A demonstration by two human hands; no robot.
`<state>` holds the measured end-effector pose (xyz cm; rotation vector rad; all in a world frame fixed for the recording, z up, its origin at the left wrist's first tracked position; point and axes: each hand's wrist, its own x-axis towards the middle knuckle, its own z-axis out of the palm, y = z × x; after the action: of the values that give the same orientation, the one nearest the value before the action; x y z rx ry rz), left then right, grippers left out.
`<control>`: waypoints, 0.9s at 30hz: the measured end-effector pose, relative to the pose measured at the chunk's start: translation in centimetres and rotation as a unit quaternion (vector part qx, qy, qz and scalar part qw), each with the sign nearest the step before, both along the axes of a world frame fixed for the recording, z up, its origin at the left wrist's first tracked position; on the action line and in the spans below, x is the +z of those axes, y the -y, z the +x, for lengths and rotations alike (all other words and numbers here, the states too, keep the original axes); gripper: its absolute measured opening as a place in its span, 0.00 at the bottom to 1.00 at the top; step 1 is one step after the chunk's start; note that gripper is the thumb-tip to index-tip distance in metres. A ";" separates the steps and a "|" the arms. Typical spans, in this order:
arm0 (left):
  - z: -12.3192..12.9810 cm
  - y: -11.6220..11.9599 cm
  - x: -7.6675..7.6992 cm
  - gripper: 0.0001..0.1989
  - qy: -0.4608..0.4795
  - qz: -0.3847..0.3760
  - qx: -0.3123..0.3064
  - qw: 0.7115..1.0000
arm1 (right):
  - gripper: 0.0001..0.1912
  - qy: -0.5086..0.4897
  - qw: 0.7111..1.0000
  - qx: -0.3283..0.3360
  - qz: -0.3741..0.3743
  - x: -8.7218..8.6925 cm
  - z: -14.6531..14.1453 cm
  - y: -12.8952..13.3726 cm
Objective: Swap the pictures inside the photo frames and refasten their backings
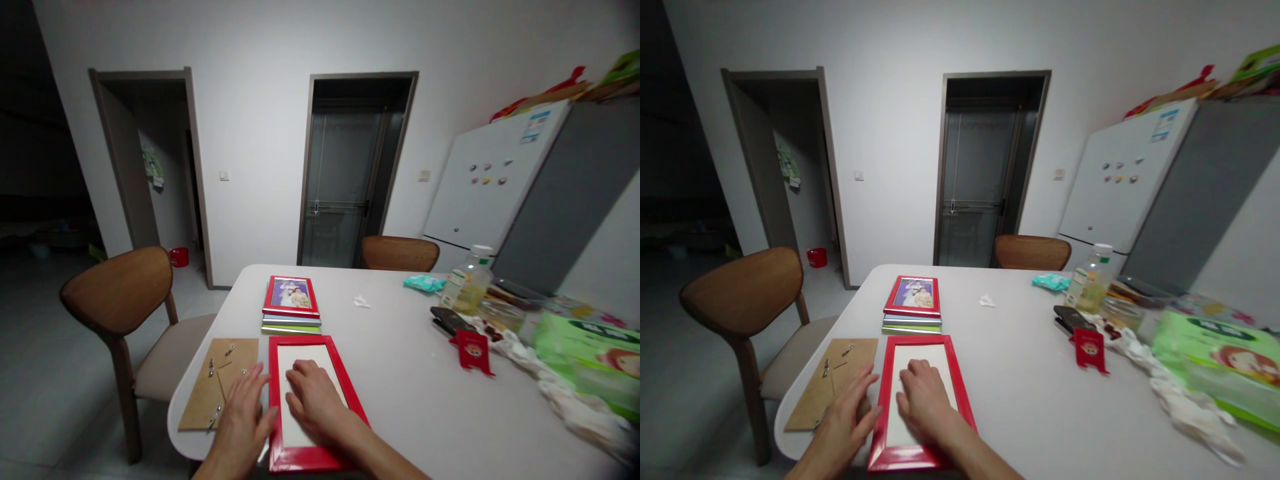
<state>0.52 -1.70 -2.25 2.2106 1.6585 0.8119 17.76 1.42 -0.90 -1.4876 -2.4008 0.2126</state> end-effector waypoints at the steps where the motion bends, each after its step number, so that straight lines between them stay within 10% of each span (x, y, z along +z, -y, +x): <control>1: -1.1 0.0 0.0 0.23 -0.018 -0.009 0.019 1.000 | 0.11 0.002 1.000 0.000 -0.006 0.2 -0.1 0.2; 12: -4.5 0.7 -2.9 0.30 -0.046 -0.046 0.046 0.997 | 0.36 -0.016 0.999 0.025 -0.039 -0.8 -4.7 2.2; 18: -5.2 1.5 -3.4 0.20 -0.050 0.007 0.002 0.999 | 0.25 0.027 0.999 0.012 -0.029 -0.3 -4.9 2.4; 27: -10.2 0.6 -5.7 0.30 -0.143 0.073 -0.006 0.987 | 0.22 0.010 0.998 0.054 0.042 -0.1 -6.8 3.3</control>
<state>-9.70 -2.30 -7.93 2.5368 1.7572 0.6561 10.93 -1.91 -1.03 -1.3300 -2.4766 0.1203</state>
